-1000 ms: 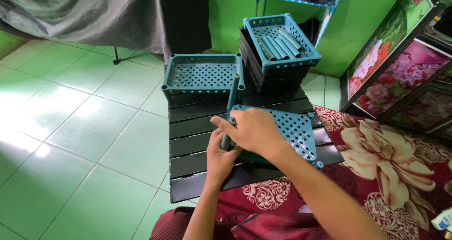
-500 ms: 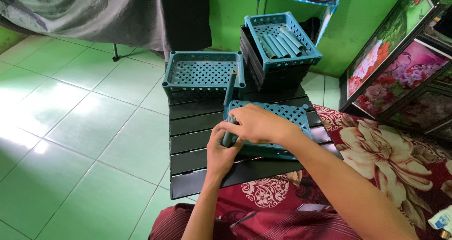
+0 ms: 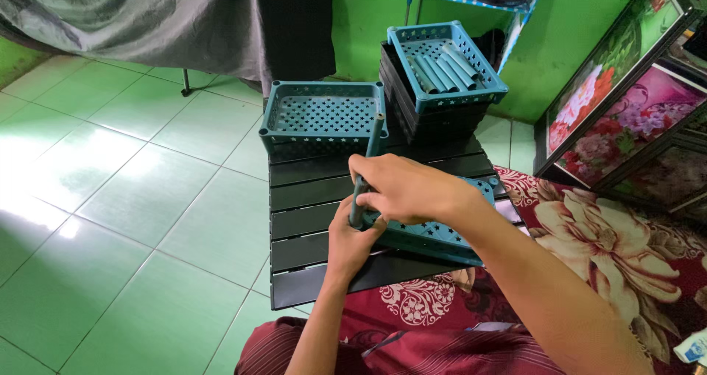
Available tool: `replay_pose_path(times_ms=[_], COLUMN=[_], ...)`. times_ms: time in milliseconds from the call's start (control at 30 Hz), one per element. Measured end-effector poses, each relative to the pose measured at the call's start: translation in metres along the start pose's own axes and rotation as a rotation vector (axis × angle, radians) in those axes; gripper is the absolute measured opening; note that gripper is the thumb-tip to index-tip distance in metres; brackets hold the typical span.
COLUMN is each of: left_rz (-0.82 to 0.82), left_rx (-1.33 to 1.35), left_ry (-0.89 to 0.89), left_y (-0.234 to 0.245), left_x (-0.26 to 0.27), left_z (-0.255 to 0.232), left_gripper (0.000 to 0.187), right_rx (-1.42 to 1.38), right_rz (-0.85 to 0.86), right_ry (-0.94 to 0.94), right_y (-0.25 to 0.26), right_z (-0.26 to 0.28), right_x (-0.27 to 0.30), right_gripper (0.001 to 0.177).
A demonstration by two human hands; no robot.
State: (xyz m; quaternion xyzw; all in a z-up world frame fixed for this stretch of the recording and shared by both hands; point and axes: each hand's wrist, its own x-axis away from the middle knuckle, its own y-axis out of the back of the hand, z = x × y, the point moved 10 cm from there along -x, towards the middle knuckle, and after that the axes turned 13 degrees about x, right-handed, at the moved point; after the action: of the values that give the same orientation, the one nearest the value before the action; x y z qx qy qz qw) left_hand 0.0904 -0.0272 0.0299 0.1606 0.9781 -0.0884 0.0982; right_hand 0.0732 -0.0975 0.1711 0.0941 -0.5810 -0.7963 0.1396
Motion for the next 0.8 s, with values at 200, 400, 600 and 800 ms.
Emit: replay_pose_path(times_ms=[200, 400, 600, 800], left_rz=[-0.009, -0.017, -0.025, -0.038], left_rx=[0.021, -0.005, -0.033, -0.09], left_ry=[-0.024, -0.084, -0.13, -0.154], left_y=[0.0, 0.001, 0.002, 0.002], left_x=[0.001, 0.001, 0.001, 0.001], left_z=[-0.004, -0.005, -0.002, 0.002], left_gripper=[0.045, 0.03, 0.028, 0.028], right_rx=[0.056, -0.052, -0.295, -0.518], right_rz=[-0.041, -0.116, -0.124, -0.344], right_ry=[-0.021, -0.024, -0.095, -0.085], right_y=[0.011, 0.013, -0.014, -0.038], right_z=[0.011, -0.002, -0.033, -0.063], right_x=[0.009, 0.014, 0.018, 0.039], right_gripper=[0.022, 0.021, 0.025, 0.024])
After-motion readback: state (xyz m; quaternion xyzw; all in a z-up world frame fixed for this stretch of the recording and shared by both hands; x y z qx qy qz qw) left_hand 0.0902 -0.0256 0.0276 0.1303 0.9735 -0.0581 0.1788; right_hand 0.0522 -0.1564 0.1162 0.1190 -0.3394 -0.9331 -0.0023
